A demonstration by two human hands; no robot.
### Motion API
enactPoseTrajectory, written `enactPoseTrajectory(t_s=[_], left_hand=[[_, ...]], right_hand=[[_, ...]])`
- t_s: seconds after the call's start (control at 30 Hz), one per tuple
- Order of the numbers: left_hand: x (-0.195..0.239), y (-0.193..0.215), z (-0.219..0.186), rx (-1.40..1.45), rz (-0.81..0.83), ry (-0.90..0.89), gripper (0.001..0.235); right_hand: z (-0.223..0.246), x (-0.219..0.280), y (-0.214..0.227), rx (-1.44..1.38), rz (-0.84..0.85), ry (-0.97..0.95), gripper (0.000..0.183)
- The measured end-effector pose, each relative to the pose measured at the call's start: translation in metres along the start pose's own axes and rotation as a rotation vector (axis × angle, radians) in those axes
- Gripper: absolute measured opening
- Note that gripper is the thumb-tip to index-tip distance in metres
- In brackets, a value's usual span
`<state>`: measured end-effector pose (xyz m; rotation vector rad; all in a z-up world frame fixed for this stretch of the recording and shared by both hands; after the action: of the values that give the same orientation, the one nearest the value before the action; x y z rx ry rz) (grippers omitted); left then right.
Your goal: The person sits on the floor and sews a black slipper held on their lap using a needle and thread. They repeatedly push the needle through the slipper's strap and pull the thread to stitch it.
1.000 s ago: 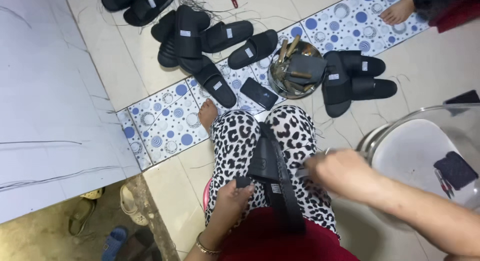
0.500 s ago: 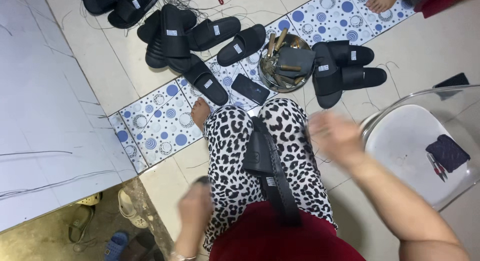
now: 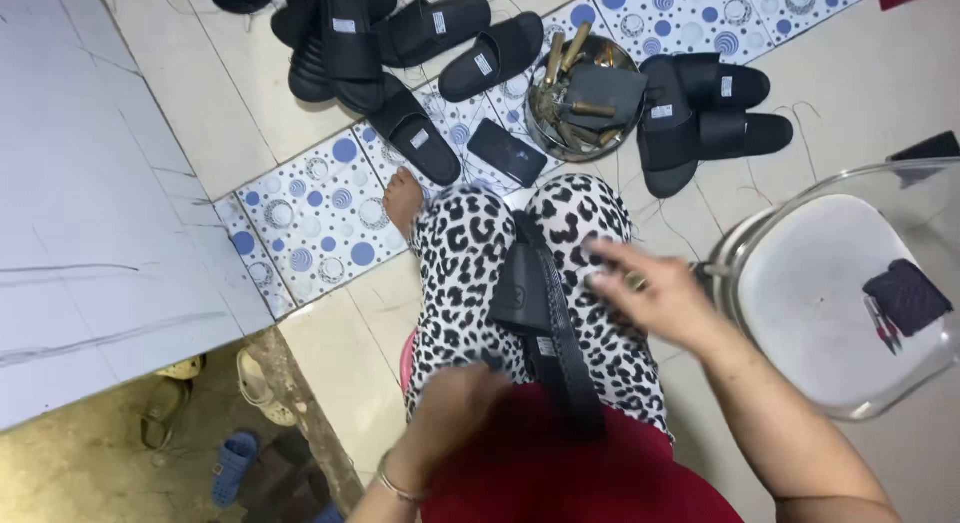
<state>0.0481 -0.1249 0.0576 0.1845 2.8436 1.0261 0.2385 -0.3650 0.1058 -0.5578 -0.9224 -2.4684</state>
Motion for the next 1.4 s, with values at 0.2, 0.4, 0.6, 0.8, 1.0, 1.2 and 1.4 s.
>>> enactPoseTrajectory(t_s=[0.2,0.4,0.6,0.8,1.0,1.2,1.4], left_hand=[[-0.028,0.043,-0.049,0.776,0.157,0.035,0.056],[-0.016,0.008,0.008,-0.322,-0.122,0.312,0.059],[-0.004,0.002,-0.007,-0.185,-0.154,0.097,0.038],[0.01,0.002,-0.01,0.237,0.016,0.165,0.042],[0.013,0.034,0.011,0.638,0.17,0.442,0.023],[0.014,0.092,0.036,0.297,-0.432,1.049,0.04],[-0.068,0.059,-0.016,0.03,-0.405,0.048,0.086]], right_hand=[[-0.011,-0.013,-0.025,0.153,-0.03,0.348,0.017],[0.013,-0.012,-0.042,-0.067,-0.145,0.491,0.038],[0.015,-0.014,-0.06,-0.045,-0.303,0.775,0.038],[0.005,-0.012,-0.066,0.046,-0.412,0.874,0.038],[-0.008,-0.025,-0.017,0.001,-0.108,0.305,0.032],[0.01,-0.014,0.035,0.318,-0.025,0.247,0.05],[0.047,-0.008,0.011,0.686,0.276,0.681,0.053]])
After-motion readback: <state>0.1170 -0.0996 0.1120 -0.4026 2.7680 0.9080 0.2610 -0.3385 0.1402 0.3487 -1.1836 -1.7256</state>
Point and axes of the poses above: each hand's wrist, its own x-axis away from the middle knuckle, its own y-axis out of the back of the hand, z = x × y, the point moved 2 cm from there along -x, towards the middle knuckle, and after that the axes turned 5 degrees about -z, right-handed, at the moved point
